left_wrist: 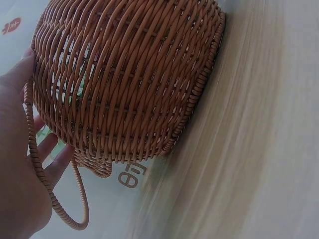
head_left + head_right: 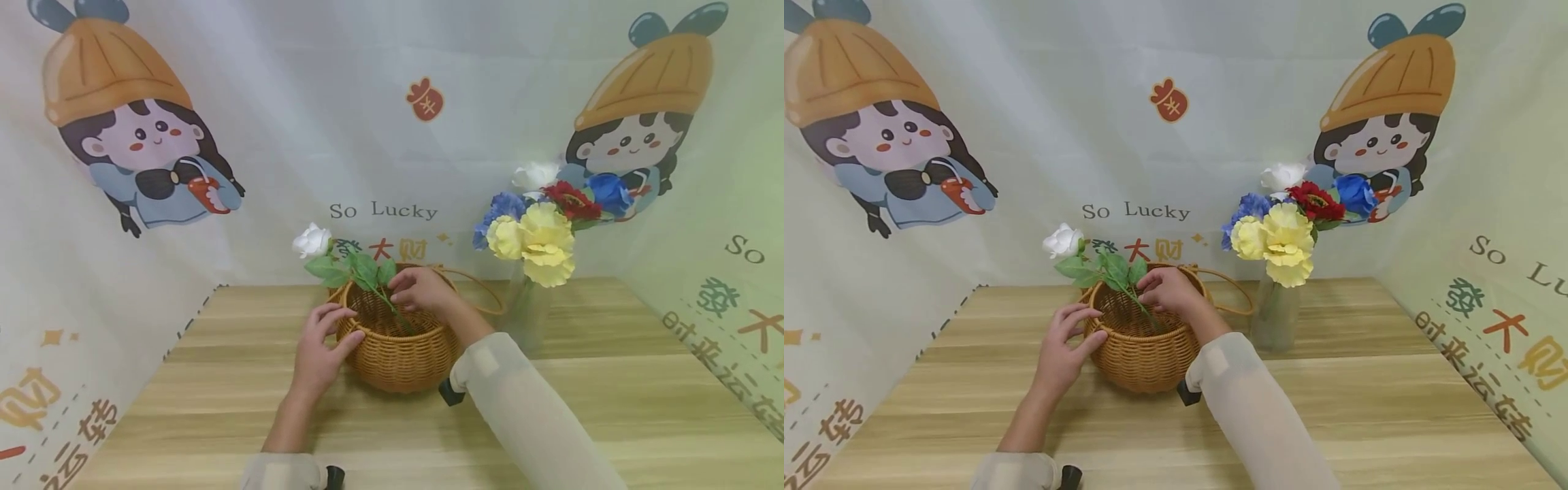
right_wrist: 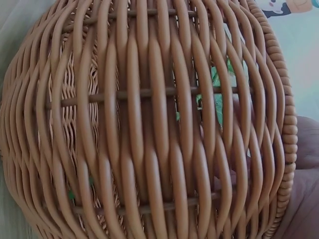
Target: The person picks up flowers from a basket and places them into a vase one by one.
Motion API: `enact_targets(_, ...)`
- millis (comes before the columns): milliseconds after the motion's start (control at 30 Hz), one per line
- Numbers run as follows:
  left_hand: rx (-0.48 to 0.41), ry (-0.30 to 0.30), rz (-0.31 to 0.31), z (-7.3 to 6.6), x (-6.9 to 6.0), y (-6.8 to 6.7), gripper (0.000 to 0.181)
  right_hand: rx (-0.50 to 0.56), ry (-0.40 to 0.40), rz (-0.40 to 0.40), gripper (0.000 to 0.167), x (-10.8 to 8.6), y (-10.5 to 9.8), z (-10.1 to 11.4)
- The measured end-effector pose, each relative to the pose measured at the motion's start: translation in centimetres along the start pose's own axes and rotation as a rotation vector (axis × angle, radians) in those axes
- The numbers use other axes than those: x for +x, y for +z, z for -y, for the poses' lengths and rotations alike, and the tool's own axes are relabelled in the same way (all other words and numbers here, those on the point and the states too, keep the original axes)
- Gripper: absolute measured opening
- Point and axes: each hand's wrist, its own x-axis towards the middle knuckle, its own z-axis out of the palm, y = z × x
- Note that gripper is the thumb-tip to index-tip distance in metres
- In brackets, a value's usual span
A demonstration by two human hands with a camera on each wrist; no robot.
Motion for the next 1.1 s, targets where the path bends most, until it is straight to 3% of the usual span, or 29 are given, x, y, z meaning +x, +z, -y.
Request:
enact_targets(600,0.013,-0.016,0.012,-0.09,-0.34,-0.01,0.029,-0.025,0.121,0.129,0.035,0.07,0.50,-0.40)
enact_targets(1100,0.029,-0.013,0.012,-0.24,0.03,-0.22,0.027,-0.126,0.100,0.143,0.028,0.34,0.41,0.09)
